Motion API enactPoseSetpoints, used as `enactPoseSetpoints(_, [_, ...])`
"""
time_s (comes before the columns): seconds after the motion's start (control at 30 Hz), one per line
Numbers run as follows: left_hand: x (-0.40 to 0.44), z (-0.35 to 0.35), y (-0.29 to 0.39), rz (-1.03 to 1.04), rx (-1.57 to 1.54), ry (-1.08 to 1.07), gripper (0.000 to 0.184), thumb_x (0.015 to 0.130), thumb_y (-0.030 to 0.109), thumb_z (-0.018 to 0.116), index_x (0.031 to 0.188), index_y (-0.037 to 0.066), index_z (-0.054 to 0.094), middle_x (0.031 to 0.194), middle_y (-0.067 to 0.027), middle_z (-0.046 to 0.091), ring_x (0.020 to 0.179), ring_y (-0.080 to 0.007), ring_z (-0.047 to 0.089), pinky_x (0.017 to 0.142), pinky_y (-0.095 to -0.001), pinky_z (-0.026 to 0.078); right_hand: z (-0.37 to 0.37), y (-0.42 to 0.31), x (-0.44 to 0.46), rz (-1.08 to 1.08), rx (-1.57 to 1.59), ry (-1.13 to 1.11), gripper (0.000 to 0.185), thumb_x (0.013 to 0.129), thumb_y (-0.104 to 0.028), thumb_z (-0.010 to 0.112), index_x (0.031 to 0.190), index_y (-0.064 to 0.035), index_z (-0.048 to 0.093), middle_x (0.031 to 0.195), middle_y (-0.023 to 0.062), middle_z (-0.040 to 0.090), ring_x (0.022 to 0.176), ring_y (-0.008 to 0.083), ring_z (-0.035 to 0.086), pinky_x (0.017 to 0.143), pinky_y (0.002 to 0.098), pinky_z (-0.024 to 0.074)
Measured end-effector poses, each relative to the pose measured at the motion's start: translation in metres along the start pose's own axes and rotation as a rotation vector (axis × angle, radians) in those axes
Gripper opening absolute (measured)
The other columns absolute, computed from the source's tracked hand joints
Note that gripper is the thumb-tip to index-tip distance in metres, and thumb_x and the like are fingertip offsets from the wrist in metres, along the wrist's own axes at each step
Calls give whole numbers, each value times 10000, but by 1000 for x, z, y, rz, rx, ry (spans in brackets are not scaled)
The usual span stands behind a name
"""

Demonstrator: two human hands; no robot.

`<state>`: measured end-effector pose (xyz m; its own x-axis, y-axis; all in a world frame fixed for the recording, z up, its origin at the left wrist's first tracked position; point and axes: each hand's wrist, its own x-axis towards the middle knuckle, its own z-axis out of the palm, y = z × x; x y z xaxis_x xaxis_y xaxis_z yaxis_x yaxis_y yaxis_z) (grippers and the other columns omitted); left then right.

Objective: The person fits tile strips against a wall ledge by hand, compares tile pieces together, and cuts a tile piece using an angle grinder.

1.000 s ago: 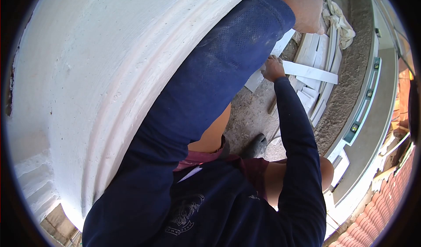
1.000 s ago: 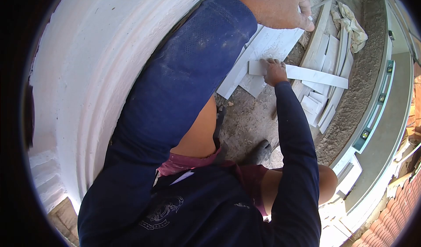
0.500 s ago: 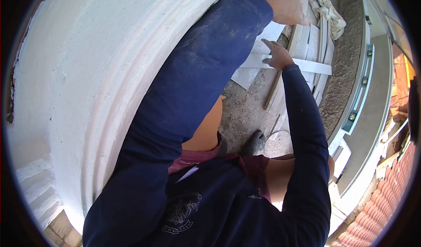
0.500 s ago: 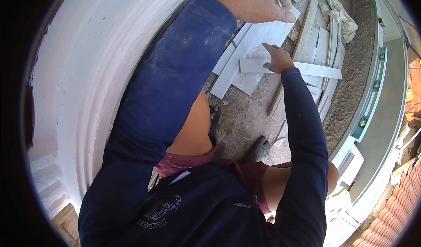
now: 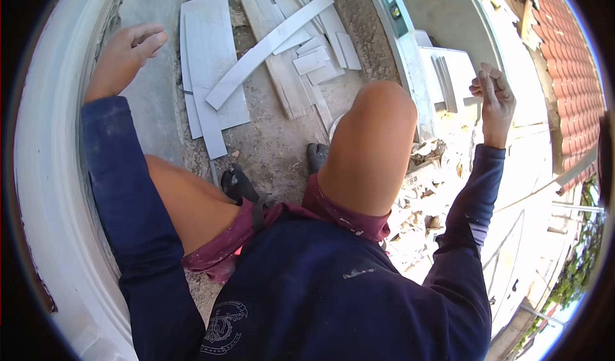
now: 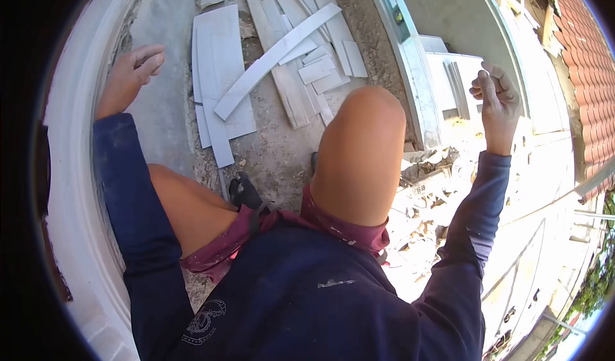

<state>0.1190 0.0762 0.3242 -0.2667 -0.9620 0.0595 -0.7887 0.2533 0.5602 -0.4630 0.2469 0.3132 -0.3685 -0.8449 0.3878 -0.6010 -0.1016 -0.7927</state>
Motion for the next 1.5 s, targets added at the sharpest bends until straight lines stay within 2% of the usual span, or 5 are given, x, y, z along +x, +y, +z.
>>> enactPoseSetpoints(0.23, [9, 19, 5, -82, -8, -139, 461, 942, 305, 656, 1250, -38, 633, 945, -69, 687, 797, -110, 604, 673, -255, 456, -40, 220, -281, 996, 245, 565, 243, 908, -206, 722, 1012, -31, 590, 655, -1, 544, 466, 96, 474, 416, 251, 369])
enactPoseSetpoints(0.5, [-1, 33, 24, -58, 18, -242, 424, 919, 260, 662, 1197, -59, 648, 968, -124, 708, 841, -147, 653, 757, -293, 502, 2, 302, -278, 1355, 405, 273, 483, 859, -480, 727, 1103, -64, 698, 955, 58, 717, 788, 218, 687, 709, 379, 548])
enactPoseSetpoints(0.97, [-5, 35, 16, 15, 26, -120, 481, 873, 367, 713, 1174, -7, 685, 1088, -208, 699, 1014, -305, 661, 900, -370, 502, -9, 263, -243, 984, 884, 469, 404, 825, -325, 750, 1110, -70, 620, 982, 86, 685, 845, 269, 666, 741, 396, 560])
enactPoseSetpoints(1.2, [4, 56, 46, 141, -66, -208, 495, 887, 368, 703, 1187, -24, 673, 1076, -221, 700, 992, -308, 666, 886, -379, 499, -17, 119, -143, 618, 786, 232, 316, 894, -319, 706, 997, -31, 628, 791, 115, 663, 555, 226, 631, 490, 353, 541])
enactPoseSetpoints(1.5, [4, 122, 61, 259, -109, -228, 397, 827, 293, 720, 1074, -18, 714, 927, -193, 719, 866, -317, 699, 790, -384, 526, 120, 52, 51, 257, 994, -362, 535, 857, -298, 715, 1237, 26, 522, 1031, 156, 649, 838, 255, 687, 698, 364, 603])
